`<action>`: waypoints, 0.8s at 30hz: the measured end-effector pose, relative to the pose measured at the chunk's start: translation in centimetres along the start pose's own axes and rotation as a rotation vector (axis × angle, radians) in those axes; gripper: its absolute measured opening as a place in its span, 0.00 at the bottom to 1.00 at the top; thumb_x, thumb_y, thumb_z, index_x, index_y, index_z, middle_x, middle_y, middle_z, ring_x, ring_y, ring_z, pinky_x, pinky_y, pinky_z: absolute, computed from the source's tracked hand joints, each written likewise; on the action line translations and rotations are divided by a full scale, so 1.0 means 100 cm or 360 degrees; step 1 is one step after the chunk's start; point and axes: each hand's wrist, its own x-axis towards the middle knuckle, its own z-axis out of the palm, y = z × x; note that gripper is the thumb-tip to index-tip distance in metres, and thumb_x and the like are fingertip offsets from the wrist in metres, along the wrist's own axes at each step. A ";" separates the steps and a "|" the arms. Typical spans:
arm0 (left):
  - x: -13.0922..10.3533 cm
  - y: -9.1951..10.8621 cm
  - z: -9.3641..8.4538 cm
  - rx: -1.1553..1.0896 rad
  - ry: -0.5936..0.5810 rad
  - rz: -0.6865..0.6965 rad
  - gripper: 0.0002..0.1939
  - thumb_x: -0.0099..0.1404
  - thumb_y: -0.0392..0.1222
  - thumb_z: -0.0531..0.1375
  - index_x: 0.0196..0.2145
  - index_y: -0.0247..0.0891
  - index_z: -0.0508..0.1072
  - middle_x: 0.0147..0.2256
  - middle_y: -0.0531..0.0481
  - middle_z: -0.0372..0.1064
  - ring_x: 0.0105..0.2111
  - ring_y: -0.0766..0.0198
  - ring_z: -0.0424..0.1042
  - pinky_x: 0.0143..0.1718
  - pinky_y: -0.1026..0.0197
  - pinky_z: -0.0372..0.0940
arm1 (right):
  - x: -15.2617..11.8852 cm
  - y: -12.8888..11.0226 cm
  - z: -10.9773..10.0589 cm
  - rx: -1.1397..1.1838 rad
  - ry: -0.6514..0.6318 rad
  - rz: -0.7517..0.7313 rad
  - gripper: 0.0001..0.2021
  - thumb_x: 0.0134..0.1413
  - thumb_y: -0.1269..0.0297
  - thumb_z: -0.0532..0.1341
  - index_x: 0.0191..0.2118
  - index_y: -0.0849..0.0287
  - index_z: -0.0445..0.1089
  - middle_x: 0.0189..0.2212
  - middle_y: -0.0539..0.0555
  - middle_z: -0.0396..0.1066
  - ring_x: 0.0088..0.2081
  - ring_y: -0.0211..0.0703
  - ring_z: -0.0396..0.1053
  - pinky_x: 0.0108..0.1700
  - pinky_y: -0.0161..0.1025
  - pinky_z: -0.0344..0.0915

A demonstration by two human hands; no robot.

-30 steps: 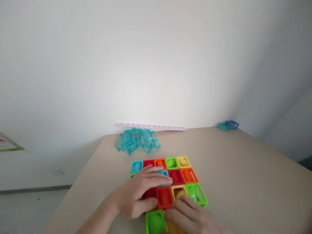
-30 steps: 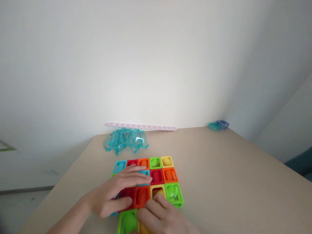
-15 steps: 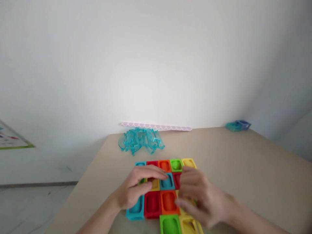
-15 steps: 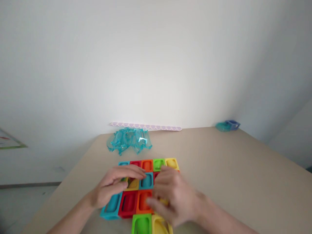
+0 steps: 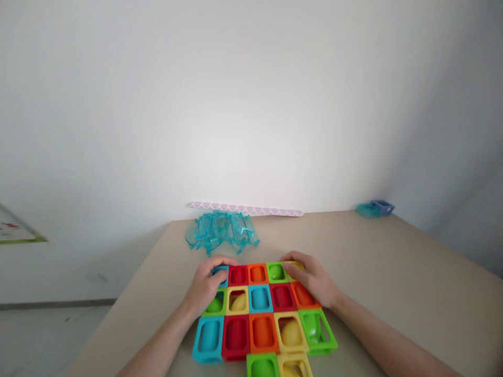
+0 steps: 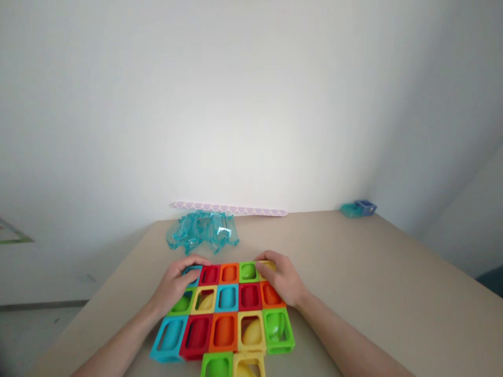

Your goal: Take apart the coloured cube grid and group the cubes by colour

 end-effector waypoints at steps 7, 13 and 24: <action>-0.036 0.056 -0.003 0.0597 -0.0370 0.0697 0.16 0.64 0.45 0.55 0.48 0.44 0.73 0.55 0.44 0.64 0.55 0.49 0.63 0.57 0.50 0.60 | 0.008 0.013 0.003 0.0125 0.0097 0.0005 0.15 0.57 0.56 0.55 0.30 0.62 0.70 0.25 0.51 0.69 0.29 0.42 0.64 0.31 0.36 0.59; -0.052 0.058 0.043 0.1055 -0.1067 0.0765 0.30 0.65 0.57 0.54 0.63 0.58 0.54 0.68 0.47 0.41 0.65 0.34 0.44 0.58 0.25 0.43 | 0.004 0.006 0.010 0.0174 0.0082 -0.0080 0.18 0.61 0.53 0.51 0.33 0.61 0.71 0.28 0.52 0.71 0.33 0.43 0.67 0.37 0.38 0.62; -0.080 0.034 -0.021 0.1133 -0.0903 0.0776 0.28 0.61 0.60 0.58 0.59 0.61 0.62 0.67 0.54 0.45 0.63 0.45 0.54 0.63 0.40 0.47 | 0.006 0.008 0.012 0.0194 0.0047 -0.0205 0.24 0.65 0.48 0.46 0.42 0.59 0.72 0.35 0.54 0.71 0.42 0.47 0.67 0.49 0.44 0.61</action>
